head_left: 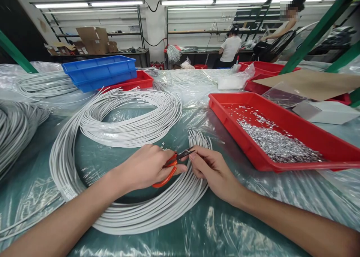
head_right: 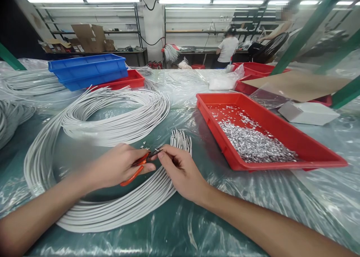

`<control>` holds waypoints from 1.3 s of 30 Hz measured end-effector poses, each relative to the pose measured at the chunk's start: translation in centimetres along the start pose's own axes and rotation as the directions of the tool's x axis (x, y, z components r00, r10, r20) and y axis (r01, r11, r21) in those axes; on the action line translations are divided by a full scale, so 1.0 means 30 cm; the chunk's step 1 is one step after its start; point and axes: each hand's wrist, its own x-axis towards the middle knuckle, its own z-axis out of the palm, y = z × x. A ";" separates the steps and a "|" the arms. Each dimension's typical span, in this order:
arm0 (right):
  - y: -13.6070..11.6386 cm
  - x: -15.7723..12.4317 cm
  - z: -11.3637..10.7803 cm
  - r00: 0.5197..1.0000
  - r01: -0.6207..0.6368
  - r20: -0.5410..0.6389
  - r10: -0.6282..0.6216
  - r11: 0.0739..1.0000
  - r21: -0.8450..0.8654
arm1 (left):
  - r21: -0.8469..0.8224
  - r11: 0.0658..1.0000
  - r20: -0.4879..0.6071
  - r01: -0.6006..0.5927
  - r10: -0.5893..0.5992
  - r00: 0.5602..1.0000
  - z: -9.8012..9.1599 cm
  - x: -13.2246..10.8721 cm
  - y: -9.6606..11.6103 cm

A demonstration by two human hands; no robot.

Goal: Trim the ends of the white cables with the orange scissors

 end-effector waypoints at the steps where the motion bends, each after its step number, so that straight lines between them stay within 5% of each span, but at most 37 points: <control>1: -0.001 0.000 0.001 1.000 -0.002 -0.003 0.002 1.000 -0.004 | -0.011 1.000 -0.005 -0.003 0.002 1.000 0.001 -0.001 0.000; 20: -0.023 0.031 -0.046 0.989 -0.120 0.117 0.093 0.958 0.260 | -0.180 0.982 0.018 0.064 -0.062 0.998 -0.002 -0.015 -0.001; 39: -0.074 0.002 -0.042 0.995 0.067 -0.072 -0.071 0.996 -0.062 | -0.282 0.953 0.083 0.110 -0.090 0.992 -0.001 -0.019 0.025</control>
